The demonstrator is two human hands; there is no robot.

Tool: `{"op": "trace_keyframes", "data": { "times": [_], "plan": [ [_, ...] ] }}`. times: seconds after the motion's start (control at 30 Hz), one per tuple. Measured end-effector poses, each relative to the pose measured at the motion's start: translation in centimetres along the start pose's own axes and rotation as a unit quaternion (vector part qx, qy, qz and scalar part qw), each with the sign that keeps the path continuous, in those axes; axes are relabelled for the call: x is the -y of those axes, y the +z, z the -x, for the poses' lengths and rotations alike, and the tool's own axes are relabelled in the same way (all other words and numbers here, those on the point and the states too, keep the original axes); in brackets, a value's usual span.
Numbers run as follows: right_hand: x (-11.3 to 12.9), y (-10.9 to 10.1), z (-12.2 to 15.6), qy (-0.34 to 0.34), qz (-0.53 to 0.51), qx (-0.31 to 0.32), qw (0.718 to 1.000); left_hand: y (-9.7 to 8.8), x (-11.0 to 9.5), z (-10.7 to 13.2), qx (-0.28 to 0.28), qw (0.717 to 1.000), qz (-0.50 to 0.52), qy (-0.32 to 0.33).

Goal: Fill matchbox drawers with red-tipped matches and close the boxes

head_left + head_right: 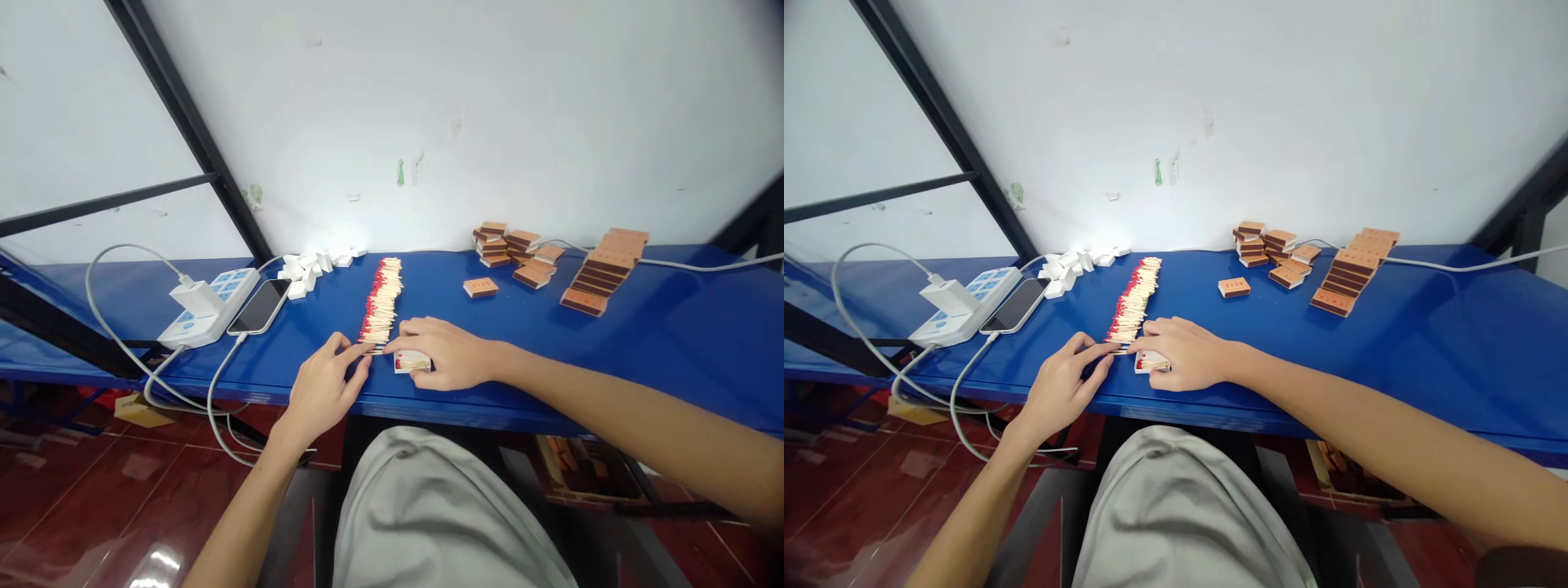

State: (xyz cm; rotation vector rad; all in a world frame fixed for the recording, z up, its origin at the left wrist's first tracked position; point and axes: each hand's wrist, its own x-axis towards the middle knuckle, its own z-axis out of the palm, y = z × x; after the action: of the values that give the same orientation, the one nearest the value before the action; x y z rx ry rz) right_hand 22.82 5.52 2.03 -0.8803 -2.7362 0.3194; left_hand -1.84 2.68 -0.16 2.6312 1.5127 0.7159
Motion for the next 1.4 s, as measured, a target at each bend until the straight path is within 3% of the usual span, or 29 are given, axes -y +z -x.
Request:
{"op": "trace_keyframes", "data": {
  "times": [0.93,1.4],
  "plan": [
    [-0.14,0.02,0.05,0.0,0.001,-0.001,1.0,-0.23,-0.03,-0.22,0.047,0.997,-0.057,0.031],
    [-0.04,-0.14,0.01,0.0,0.003,0.008,1.0,0.1,0.27,0.03,0.017,0.996,-0.038,0.077]
  ]
}}
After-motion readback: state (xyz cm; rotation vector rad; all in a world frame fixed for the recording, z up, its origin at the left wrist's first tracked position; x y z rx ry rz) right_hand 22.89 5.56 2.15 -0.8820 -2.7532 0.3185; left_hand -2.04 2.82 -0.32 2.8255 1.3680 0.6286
